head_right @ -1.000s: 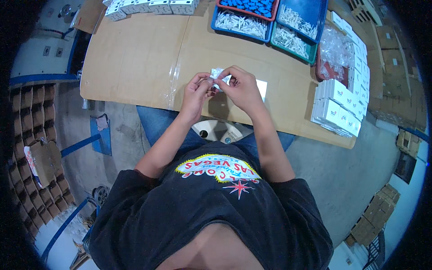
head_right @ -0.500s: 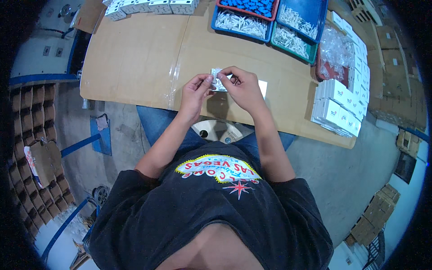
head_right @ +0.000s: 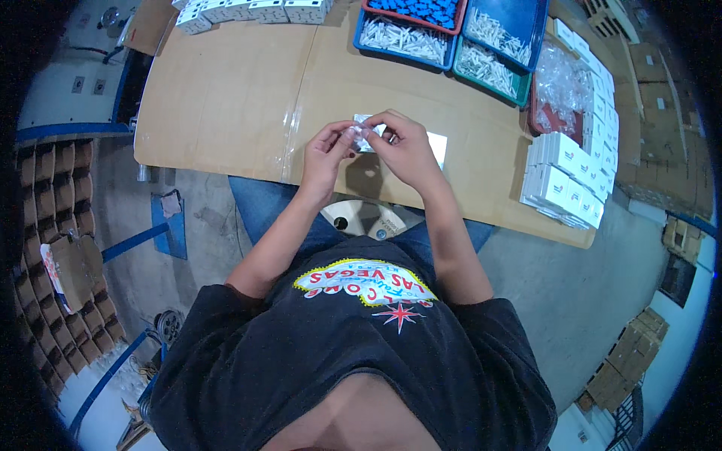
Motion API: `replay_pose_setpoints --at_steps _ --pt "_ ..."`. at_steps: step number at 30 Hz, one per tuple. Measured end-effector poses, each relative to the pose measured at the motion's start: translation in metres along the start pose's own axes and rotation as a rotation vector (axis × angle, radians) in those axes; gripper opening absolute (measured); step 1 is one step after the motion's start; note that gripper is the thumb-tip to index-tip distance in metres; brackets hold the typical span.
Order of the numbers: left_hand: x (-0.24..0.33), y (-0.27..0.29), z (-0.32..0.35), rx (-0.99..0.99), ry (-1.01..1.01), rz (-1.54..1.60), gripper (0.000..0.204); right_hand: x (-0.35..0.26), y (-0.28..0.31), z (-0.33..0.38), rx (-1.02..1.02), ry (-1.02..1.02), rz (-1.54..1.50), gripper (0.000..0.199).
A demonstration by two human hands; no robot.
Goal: The person sits at a table in a warehouse and packs small white plastic components into clear plastic bags. They place the bags into small white cardboard boxes, fold the flaps to close them, and stack the finished boxes on the table. The person repeats this process for multiple units.
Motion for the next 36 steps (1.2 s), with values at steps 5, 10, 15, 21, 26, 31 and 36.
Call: replay_pose_setpoints --at_steps 5,10,15,21,26,31,36 --pt "-0.006 0.002 -0.002 -0.015 -0.007 0.037 0.021 -0.002 0.001 0.000 -0.020 0.000 -0.012 0.014" --pt "-0.003 -0.001 0.000 0.006 0.019 0.035 0.020 0.001 0.000 0.000 -0.032 -0.015 -0.018 0.014" --pt "-0.004 0.001 -0.001 -0.045 0.179 0.230 0.029 0.003 -0.001 0.001 -0.007 -0.001 -0.039 0.013" --pt "-0.003 0.003 -0.001 -0.125 0.284 0.301 0.037 0.002 -0.001 0.000 0.014 -0.020 -0.032 0.013" --pt "-0.003 -0.005 0.000 -0.112 0.229 0.269 0.034 0.004 -0.001 -0.001 0.016 -0.025 -0.059 0.013" --pt "-0.005 -0.006 0.000 -0.121 0.232 0.312 0.033 0.005 -0.001 -0.001 0.025 0.010 -0.068 0.013" --pt "-0.003 -0.006 -0.002 -0.129 0.213 0.197 0.039 0.004 -0.002 0.001 0.042 -0.005 -0.050 0.013"
Point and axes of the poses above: each hand's wrist, its own z-axis away from the middle knuckle, its own y-axis out of the back of the hand, x = y × z, the point moved 3 cm from there along -z, towards the middle knuckle, and after that the axes turned 13 degrees about x, right-handed, at the moved point
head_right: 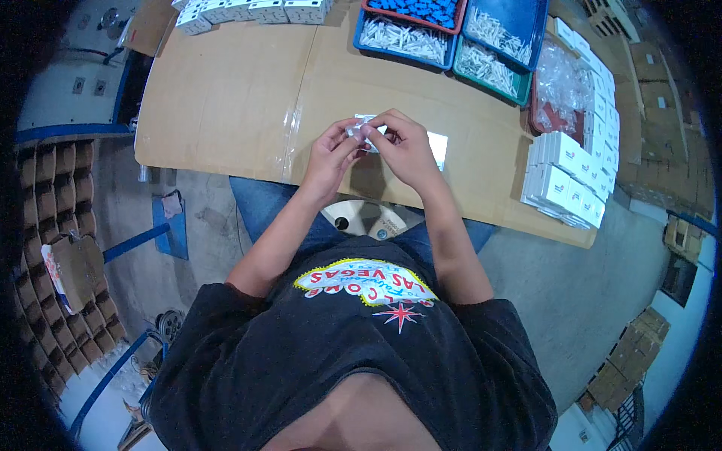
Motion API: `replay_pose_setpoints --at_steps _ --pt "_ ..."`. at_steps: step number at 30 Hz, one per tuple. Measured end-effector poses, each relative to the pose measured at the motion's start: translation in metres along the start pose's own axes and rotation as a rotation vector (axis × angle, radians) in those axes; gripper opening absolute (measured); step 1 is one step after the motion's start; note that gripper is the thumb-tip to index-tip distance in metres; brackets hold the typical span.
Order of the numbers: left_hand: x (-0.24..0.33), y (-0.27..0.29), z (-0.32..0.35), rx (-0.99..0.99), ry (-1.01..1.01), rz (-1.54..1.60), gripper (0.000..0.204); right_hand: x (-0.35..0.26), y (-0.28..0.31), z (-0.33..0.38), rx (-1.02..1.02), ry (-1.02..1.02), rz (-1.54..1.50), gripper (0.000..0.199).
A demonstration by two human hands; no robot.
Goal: The person sits at a table in a warehouse and packs small white plastic components into clear plastic bags. They place the bags into small white cardboard boxes, fold the flaps to close them, and stack the finished boxes on the table. The person repeats this process for multiple units.
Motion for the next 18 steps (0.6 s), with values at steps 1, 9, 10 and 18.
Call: replay_pose_setpoints --at_steps 1,9,10,18 --pt "0.002 -0.001 0.001 0.007 -0.009 -0.025 0.041 0.003 0.000 0.000 0.014 -0.005 -0.025 0.013" --pt "0.003 -0.001 0.002 -0.086 -0.131 -0.231 0.047 0.015 0.003 -0.004 0.045 -0.034 -0.051 0.013" --pt "0.002 -0.001 0.001 -0.079 -0.134 -0.270 0.047 0.016 0.003 -0.004 0.045 -0.031 -0.052 0.013" --pt "0.000 -0.001 0.004 -0.028 -0.171 -0.218 0.038 0.016 0.004 -0.004 0.054 -0.033 -0.066 0.013"
Point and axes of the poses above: each hand's wrist, its own z-axis away from the middle knuckle, its own y-axis out of the back of the hand, x = y × z, the point moved 3 cm from there along -z, towards the middle knuckle, and after that the axes turned 13 degrees about x, right-handed, at the moved point
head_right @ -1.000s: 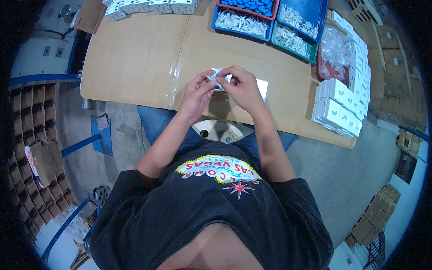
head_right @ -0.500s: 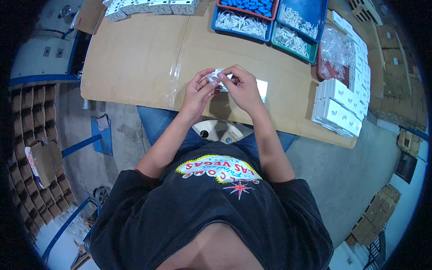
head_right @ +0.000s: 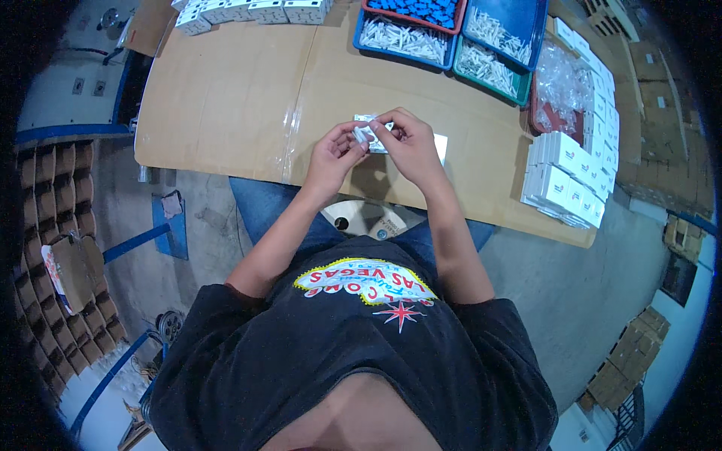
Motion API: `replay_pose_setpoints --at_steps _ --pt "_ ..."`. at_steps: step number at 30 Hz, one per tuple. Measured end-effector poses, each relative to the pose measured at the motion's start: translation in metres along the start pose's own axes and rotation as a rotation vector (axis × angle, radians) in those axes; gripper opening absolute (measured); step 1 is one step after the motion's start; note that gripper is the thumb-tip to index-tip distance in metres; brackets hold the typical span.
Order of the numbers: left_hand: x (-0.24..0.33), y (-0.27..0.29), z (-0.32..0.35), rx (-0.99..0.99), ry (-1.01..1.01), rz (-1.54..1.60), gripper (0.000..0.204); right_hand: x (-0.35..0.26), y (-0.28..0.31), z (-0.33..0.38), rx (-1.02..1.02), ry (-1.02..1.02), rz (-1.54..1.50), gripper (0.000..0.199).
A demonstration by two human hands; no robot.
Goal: The person sits at a table in a warehouse and packs small white plastic components into clear plastic bags. They place the bags into small white cardboard boxes, fold the flaps to close them, and stack the finished boxes on the table. The person repeats this process for multiple units.
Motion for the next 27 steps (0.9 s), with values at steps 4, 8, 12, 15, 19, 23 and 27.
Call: replay_pose_setpoints --at_steps 4,8,12,15,19,23,27 --pt "-0.006 0.001 -0.002 -0.001 -0.063 -0.027 0.038 -0.002 0.000 0.001 0.006 -0.022 0.019 0.014" --pt "-0.004 0.000 0.000 -0.007 -0.076 -0.042 0.039 -0.010 -0.001 0.001 -0.029 0.001 0.022 0.014" --pt "-0.006 -0.001 -0.001 -0.018 0.084 0.151 0.043 -0.007 -0.002 0.004 -0.114 0.065 0.061 0.014" --pt "-0.003 -0.004 -0.005 0.003 0.056 0.088 0.047 -0.016 -0.004 0.006 -0.178 0.013 0.069 0.015" --pt "0.007 -0.004 -0.007 0.005 -0.410 -0.354 0.061 -0.004 -0.002 0.003 -0.186 0.037 0.065 0.017" --pt "0.017 -0.007 -0.009 0.024 -0.712 -0.654 0.067 -0.004 -0.003 0.003 -0.240 -0.116 0.077 0.018" --pt "0.011 -0.006 -0.012 0.035 -0.584 -0.603 0.057 0.005 -0.008 -0.002 -0.159 0.026 0.069 0.018"
Point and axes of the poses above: each hand's wrist, its own z-axis away from the middle knuckle, its own y-axis out of the back of the hand, x = y × z, the point moved 3 cm from there along -z, towards the middle knuckle, and after that the axes turned 13 degrees about x, right-handed, at the moved point
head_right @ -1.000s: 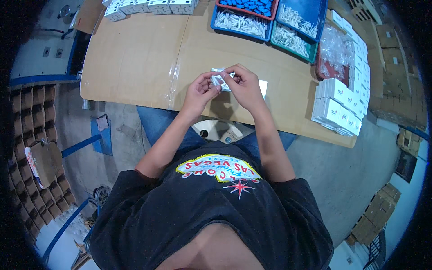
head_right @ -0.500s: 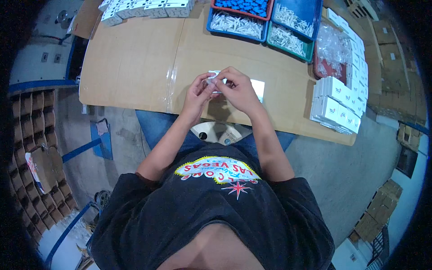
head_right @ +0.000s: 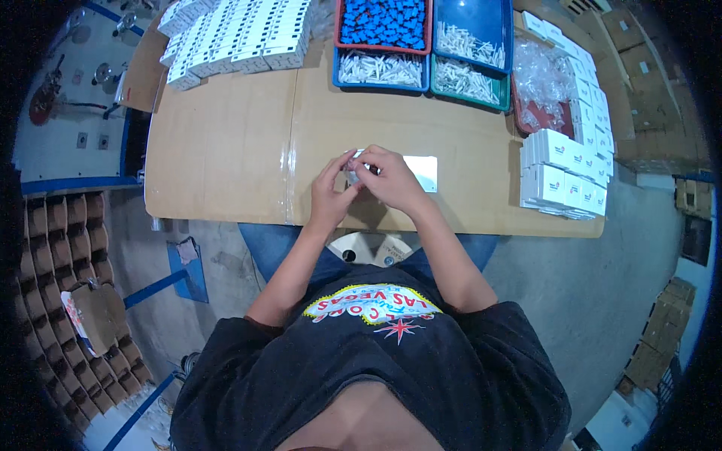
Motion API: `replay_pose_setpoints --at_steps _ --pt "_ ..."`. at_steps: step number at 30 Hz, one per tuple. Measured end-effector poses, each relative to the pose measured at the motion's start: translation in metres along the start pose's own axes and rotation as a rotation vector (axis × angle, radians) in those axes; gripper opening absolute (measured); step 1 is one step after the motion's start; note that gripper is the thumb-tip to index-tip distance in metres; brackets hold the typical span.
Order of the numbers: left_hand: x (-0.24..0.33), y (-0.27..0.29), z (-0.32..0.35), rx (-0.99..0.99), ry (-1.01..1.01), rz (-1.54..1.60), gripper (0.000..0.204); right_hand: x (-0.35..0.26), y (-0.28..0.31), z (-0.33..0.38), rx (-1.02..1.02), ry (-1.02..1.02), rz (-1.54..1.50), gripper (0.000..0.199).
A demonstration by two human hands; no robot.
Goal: The person sits at a table in a warehouse and packs small white plastic components into clear plastic bags. They place the bags into small white cardboard boxes, fold the flaps to close them, and stack the finished boxes on the table. The person repeats this process for multiple units.
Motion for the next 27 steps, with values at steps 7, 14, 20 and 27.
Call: replay_pose_setpoints --at_steps 7,14,20,27 --pt "-0.026 0.003 0.005 0.035 0.131 0.042 0.043 -0.007 0.000 -0.007 -0.052 -0.073 -0.007 0.016" --pt "-0.048 0.009 0.002 0.135 0.202 -0.018 0.032 0.048 0.021 -0.055 0.236 -0.008 0.038 0.024" --pt "-0.088 0.012 0.013 0.185 0.114 -0.122 0.032 0.070 0.064 -0.134 0.465 0.251 0.528 0.031" --pt "-0.084 0.009 0.012 0.186 0.021 -0.167 0.029 0.114 0.050 -0.192 0.432 0.348 0.789 0.058"
Point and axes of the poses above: each hand's wrist, its own z-axis away from the middle knuckle, its own y-axis out of the back of the hand, x = y × z, the point moved 3 cm from there along -z, towards the middle knuckle, and after that the axes turned 13 degrees about x, right-handed, at the moved point
